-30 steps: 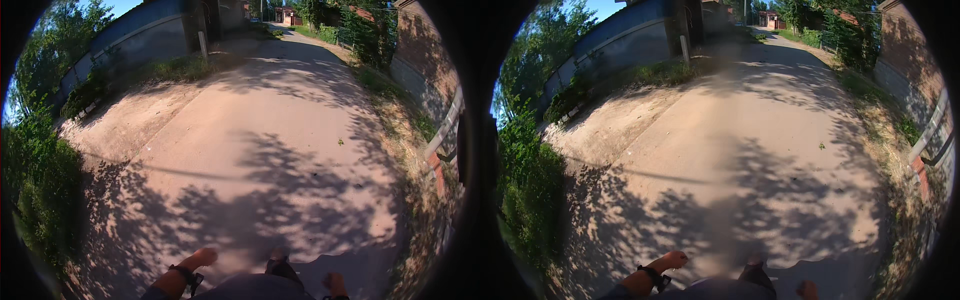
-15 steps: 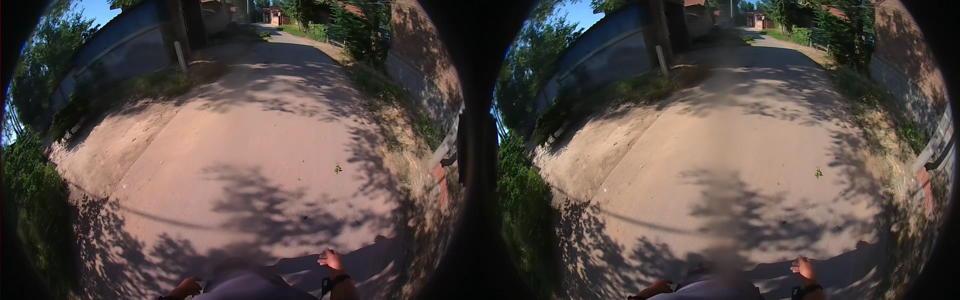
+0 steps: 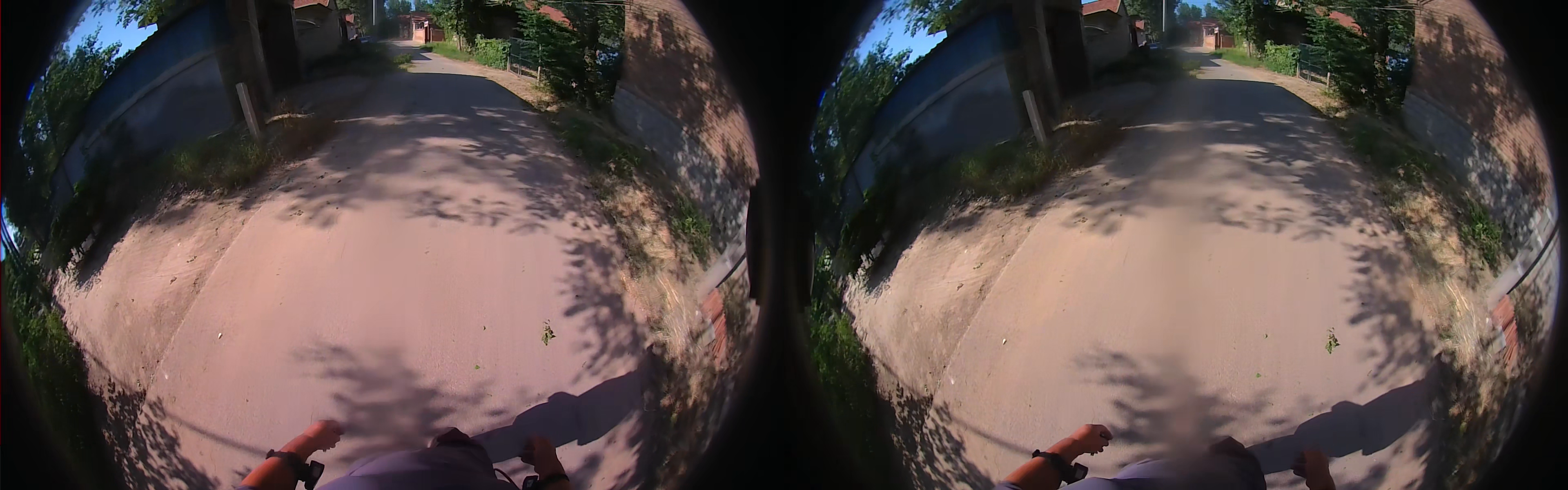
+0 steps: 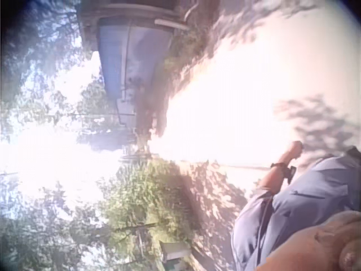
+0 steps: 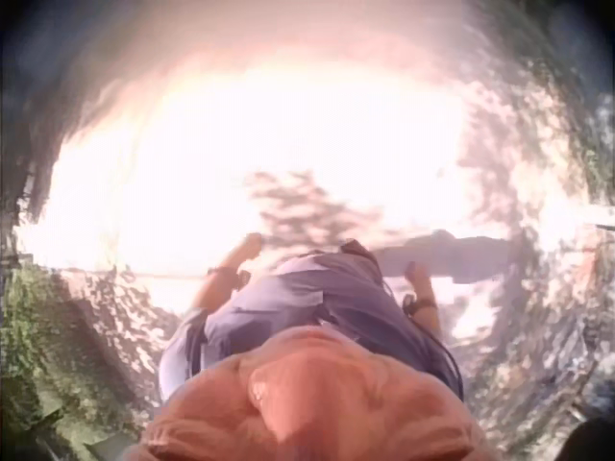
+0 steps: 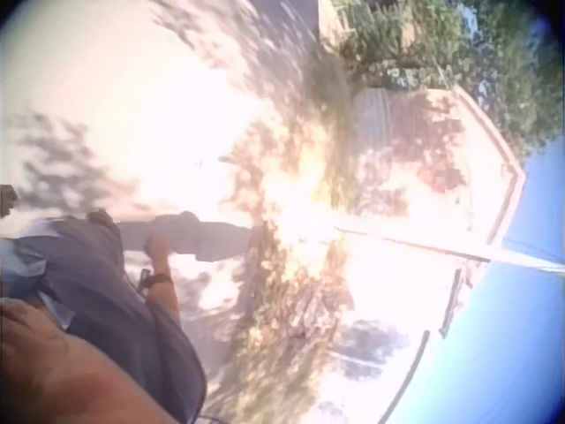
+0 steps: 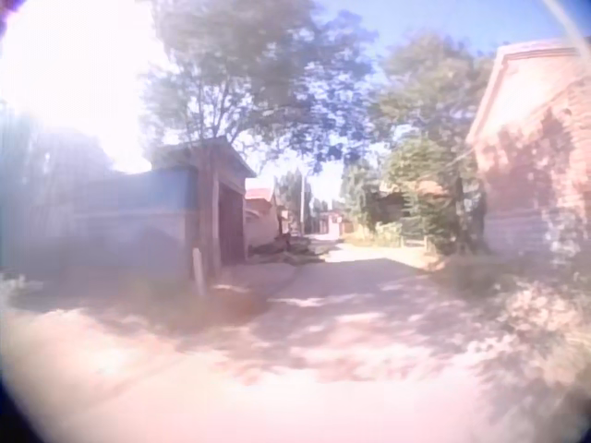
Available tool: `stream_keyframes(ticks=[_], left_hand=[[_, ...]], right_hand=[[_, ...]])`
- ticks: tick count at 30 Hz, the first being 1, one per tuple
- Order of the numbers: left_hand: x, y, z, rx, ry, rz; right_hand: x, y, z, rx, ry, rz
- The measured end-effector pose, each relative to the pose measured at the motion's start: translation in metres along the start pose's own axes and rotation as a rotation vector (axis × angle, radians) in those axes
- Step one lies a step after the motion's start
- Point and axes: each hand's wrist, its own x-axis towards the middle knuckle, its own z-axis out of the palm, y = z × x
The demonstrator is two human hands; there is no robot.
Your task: The person uses a tool to stir soil in a potted plant and handles the plant. Then, the person walks to a metal gate and uses a key to unlock a padlock.
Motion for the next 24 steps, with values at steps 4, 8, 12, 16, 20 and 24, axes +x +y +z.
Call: stream_keyframes(ticks=[4,8,12,16,20,24], left_hand=[[0.090,0.094,-0.087,0.012,0.115,0.023],[0.169,0.122,-0.126,-0.115,0.056,-0.038],[0.218,0.122,-0.142,-0.216,-0.030,-0.119],[0.246,0.185,-0.197,-0.153,-0.177,-0.174],[0.326,0.198,-0.247,-0.169,-0.165,-0.188],[0.452,0.192,-0.319,0.744,-0.165,0.508]], right_hand=[[0.066,-0.074,0.013,0.116,0.250,0.159],[0.181,-0.150,0.016,0.167,0.165,0.134],[0.295,-0.235,0.019,0.109,0.068,0.071],[0.417,-0.360,0.029,0.223,-0.053,-0.071],[0.457,-0.531,0.119,-0.029,0.042,0.017],[0.555,-0.584,0.149,-0.131,0.018,-0.118]])
